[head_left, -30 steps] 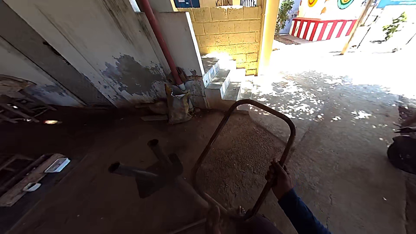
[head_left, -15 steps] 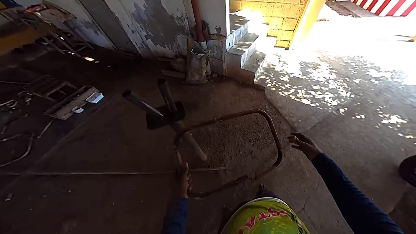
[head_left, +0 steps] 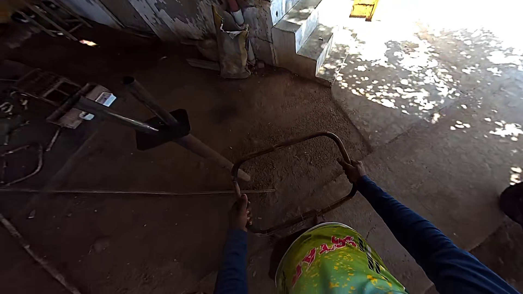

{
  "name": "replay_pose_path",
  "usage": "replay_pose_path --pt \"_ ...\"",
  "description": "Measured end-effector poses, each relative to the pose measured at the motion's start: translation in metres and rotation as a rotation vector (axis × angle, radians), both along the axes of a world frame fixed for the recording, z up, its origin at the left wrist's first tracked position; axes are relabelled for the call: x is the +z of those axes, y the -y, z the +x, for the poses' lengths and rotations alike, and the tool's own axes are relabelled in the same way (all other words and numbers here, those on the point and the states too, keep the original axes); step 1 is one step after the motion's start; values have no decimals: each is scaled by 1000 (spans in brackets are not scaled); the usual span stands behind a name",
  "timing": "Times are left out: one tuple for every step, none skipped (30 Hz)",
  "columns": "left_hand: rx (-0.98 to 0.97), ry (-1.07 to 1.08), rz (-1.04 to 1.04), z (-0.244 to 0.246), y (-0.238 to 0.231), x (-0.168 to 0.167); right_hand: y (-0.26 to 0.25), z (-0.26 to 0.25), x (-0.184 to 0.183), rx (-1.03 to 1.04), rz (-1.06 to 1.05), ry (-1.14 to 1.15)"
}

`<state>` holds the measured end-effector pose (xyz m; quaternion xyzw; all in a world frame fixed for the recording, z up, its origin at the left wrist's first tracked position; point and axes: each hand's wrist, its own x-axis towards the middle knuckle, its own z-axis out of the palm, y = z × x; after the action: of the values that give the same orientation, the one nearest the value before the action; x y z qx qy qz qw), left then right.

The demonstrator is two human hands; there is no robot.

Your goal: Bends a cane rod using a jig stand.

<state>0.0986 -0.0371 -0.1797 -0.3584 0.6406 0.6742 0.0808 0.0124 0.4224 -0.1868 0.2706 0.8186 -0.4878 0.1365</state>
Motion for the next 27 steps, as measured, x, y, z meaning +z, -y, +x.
replay_pose_path --pt "7 2 -2 1 -2 1 -1 -4 -1 5 2 -1" --pt "17 1 -5 2 -4 2 -2 -8 0 14 3 1" --pt "33 -3 -5 4 -5 4 -2 -12 0 25 3 5" --pt "50 -7 -7 6 -5 6 -1 -15 0 38 4 4" --pt "68 -10 -13 9 -5 8 2 -18 1 50 -2 0" --pt "88 -15 -21 11 -4 10 5 -22 2 63 -11 -4" --pt "104 -21 -32 12 -2 12 8 -26 4 73 -23 -15" --pt "112 -31 -41 13 1 13 13 -29 6 85 -34 -23" --pt "119 -43 -47 15 5 13 18 -31 7 93 -43 -30" --pt "128 -49 -52 18 9 14 22 -34 7 104 -46 -35" --pt "135 -59 -55 21 13 16 28 -35 7 113 -49 -42" --pt "142 -64 -59 24 18 18 34 -37 8 127 -46 -51" --pt "154 -65 -61 28 23 21 41 -37 10 142 -42 -59" --pt "170 -65 -61 32 28 22 48 -38 12 158 -36 -71" --pt "180 -65 -61 36 35 22 55 -39 13 175 -27 -82" --pt "192 -64 -57 41 43 21 64 -39 16 180 -27 -87" --pt "210 -71 -50 47 51 19 72 -38 18 180 -35 -87" --pt "225 -79 -42 54 58 17 81 -36 20 184 -45 -82" --pt "236 -84 -39 60 65 15 89 -35 21 191 -57 -79" --pt "248 -86 -38 66 72 13 97 -32 24 199 -64 -81" --pt "259 -92 -35 73 78 12 105 -30 26 210 -62 -88" --pt "266 -103 -30 78 83 12 112 -28 30 224 -62 -93" --pt "271 -114 -24 83 88 12 119 -26 32 235 -65 -93" --pt "271 -120 -19 88 93 12 125 -25 34 241 -63 -92" --pt "275 -122 -15 93 98 12 132 -23 36 245 -60 -87" --pt "276 -122 -8 97 103 12 137 -21 36 246 -53 -86" --pt "279 -120 -4 100 108 11 142 -19 36 246 -44 -86"
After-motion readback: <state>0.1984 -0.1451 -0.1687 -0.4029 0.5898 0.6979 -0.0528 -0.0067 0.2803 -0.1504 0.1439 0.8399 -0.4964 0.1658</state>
